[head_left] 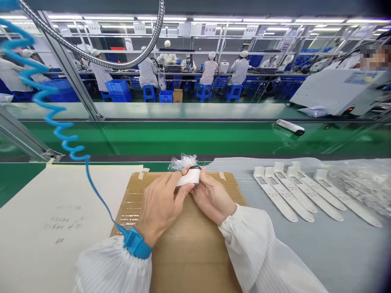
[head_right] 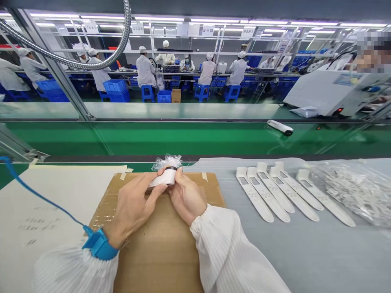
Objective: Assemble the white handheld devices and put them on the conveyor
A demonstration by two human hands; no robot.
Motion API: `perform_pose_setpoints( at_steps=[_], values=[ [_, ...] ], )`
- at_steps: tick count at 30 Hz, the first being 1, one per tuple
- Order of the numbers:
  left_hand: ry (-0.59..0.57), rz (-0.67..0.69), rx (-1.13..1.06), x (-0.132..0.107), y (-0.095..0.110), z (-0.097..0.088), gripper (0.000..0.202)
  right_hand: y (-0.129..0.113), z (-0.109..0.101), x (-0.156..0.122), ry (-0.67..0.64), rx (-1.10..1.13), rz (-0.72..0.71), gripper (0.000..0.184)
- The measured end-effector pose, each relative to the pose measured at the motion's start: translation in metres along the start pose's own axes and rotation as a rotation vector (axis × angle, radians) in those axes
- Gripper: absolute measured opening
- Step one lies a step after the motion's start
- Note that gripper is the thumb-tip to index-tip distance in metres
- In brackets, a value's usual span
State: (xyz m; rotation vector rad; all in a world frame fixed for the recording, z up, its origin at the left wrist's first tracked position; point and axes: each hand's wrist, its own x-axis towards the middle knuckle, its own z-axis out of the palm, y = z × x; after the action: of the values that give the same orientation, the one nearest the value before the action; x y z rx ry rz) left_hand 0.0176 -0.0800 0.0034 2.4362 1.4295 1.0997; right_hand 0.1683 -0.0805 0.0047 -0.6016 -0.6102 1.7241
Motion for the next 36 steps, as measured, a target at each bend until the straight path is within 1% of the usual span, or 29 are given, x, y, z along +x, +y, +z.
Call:
perform_pose_setpoints(
  at_steps=[3,5,8,11,12,14,16,17,18,19,20,22,23,24,26,29,30,31,32,34,36],
  values=[
    [-0.013,0.033,-0.025,-0.004,0.014,0.003,0.032,-0.002,0.006,0.001,0.139,0.167,0.019,0.029],
    [-0.02,0.085,-0.026,-0.008,0.025,0.007,0.03,-0.005,0.009,0.001,0.222,0.263,0.025,0.037],
    [0.009,0.15,0.003,-0.015,0.038,0.016,0.029,-0.008,0.013,0.0,0.313,0.255,-0.005,0.048],
    [0.029,0.136,0.02,-0.02,0.041,0.023,0.031,-0.011,0.013,-0.001,0.387,0.21,-0.009,0.052],
    [0.004,0.124,-0.001,-0.02,0.039,0.025,0.032,-0.012,0.011,-0.001,0.406,0.212,0.0,0.052],
    [-0.105,0.11,-0.077,-0.017,0.034,0.023,0.035,-0.013,0.007,0.0,0.422,0.226,0.01,0.051],
    [-0.198,0.078,-0.165,-0.012,0.03,0.018,0.037,-0.014,0.003,0.002,0.387,0.233,-0.005,0.049],
    [-0.224,0.025,-0.212,-0.009,0.028,0.013,0.037,-0.014,0.002,0.003,0.347,0.226,-0.017,0.047],
    [-0.233,-0.069,-0.265,-0.005,0.027,0.009,0.035,-0.014,0.0,0.005,0.302,0.206,-0.025,0.044],
    [-0.243,-0.21,-0.331,-0.001,0.026,0.004,0.036,-0.013,-0.001,0.005,0.257,0.173,-0.031,0.04],
    [-0.261,-0.381,-0.42,0.002,0.025,0.0,0.043,-0.012,-0.002,0.006,0.209,0.128,-0.037,0.037],
    [-0.324,-0.722,-0.666,0.009,0.023,-0.006,0.055,-0.008,-0.003,0.006,0.113,0.012,-0.058,0.037],
    [-0.354,-0.843,-0.802,0.011,0.022,-0.008,0.057,-0.007,-0.003,0.006,0.07,-0.044,-0.079,0.038],
    [-0.375,-0.917,-0.927,0.012,0.02,-0.008,0.056,-0.005,-0.004,0.006,0.036,-0.091,-0.103,0.039],
    [-0.398,-0.966,-1.095,0.014,0.016,-0.008,0.053,-0.003,-0.005,0.004,0.006,-0.152,-0.142,0.038],
    [-0.42,-0.991,-1.161,0.015,0.015,-0.008,0.051,-0.002,-0.006,0.003,0.022,-0.181,-0.161,0.039],
    [-0.424,-0.98,-1.174,0.015,0.014,-0.009,0.05,-0.001,-0.007,0.004,0.029,-0.185,-0.155,0.04],
    [-0.411,-0.95,-1.193,0.016,0.014,-0.01,0.048,-0.001,-0.008,0.004,0.044,-0.19,-0.144,0.04],
    [-0.37,-0.902,-1.214,0.017,0.012,-0.011,0.046,-0.001,-0.009,0.005,0.071,-0.194,-0.127,0.04],
    [-0.207,-0.798,-1.189,0.02,0.004,-0.015,0.04,-0.001,-0.011,0.007,0.154,-0.201,-0.077,0.037],
    [-0.038,-0.775,-1.002,0.025,-0.014,-0.019,0.042,0.0,-0.014,0.008,0.241,-0.197,-0.033,0.034]
  ],
)
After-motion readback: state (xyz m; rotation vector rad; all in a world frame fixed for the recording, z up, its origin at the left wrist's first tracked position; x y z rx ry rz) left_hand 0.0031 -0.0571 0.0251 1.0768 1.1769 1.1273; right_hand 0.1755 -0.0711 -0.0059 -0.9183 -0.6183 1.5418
